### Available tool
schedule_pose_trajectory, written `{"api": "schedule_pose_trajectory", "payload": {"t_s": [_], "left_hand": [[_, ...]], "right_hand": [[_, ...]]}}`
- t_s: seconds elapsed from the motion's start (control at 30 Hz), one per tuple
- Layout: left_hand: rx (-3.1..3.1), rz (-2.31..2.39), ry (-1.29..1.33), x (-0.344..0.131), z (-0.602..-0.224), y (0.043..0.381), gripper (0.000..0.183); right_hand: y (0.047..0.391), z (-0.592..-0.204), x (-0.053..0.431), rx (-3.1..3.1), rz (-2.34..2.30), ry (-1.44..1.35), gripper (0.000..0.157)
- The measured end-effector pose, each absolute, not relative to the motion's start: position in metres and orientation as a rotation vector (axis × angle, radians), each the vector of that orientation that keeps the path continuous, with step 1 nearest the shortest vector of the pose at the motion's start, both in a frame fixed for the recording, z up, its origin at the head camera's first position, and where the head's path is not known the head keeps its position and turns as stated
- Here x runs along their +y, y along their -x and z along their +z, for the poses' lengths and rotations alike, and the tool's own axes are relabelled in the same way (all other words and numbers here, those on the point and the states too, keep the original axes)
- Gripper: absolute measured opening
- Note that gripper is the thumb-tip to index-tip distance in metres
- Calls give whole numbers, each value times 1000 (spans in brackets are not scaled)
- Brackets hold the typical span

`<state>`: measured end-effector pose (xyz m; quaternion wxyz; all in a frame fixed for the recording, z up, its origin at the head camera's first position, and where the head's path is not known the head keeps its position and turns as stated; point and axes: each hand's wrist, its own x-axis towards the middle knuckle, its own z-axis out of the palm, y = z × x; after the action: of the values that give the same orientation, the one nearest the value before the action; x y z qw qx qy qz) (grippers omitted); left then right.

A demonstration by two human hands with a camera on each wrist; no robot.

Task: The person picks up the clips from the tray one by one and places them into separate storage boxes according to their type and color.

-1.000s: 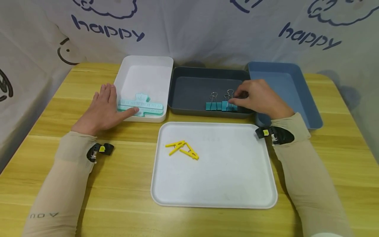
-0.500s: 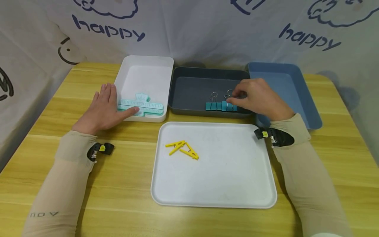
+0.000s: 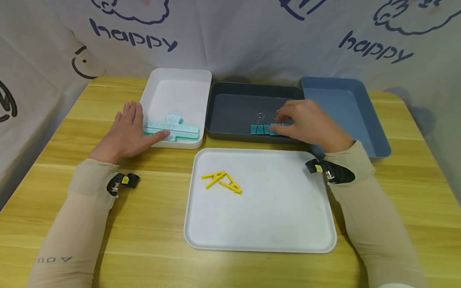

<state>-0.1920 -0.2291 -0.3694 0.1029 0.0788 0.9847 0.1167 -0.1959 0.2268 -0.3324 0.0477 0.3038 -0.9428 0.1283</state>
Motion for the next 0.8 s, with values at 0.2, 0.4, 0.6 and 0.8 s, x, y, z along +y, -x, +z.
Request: {"api": "schedule_pose_trajectory", "payload": {"t_s": [0.2, 0.4, 0.6, 0.8], "left_hand": [[2907, 344, -238, -228, -370, 192, 128], [2904, 331, -237, -228, -370, 193, 128], [2896, 307, -219, -228, -370, 192, 127], [2897, 316, -227, -227, -368, 192, 128]], "right_hand": [[188, -333, 216, -2903, 428, -975, 21], [181, -332, 206, -2890, 476, -1040, 19], [174, -330, 195, -2900, 470, -1149, 20], [166, -331, 186, -2935, 481, -1224, 20]]}}
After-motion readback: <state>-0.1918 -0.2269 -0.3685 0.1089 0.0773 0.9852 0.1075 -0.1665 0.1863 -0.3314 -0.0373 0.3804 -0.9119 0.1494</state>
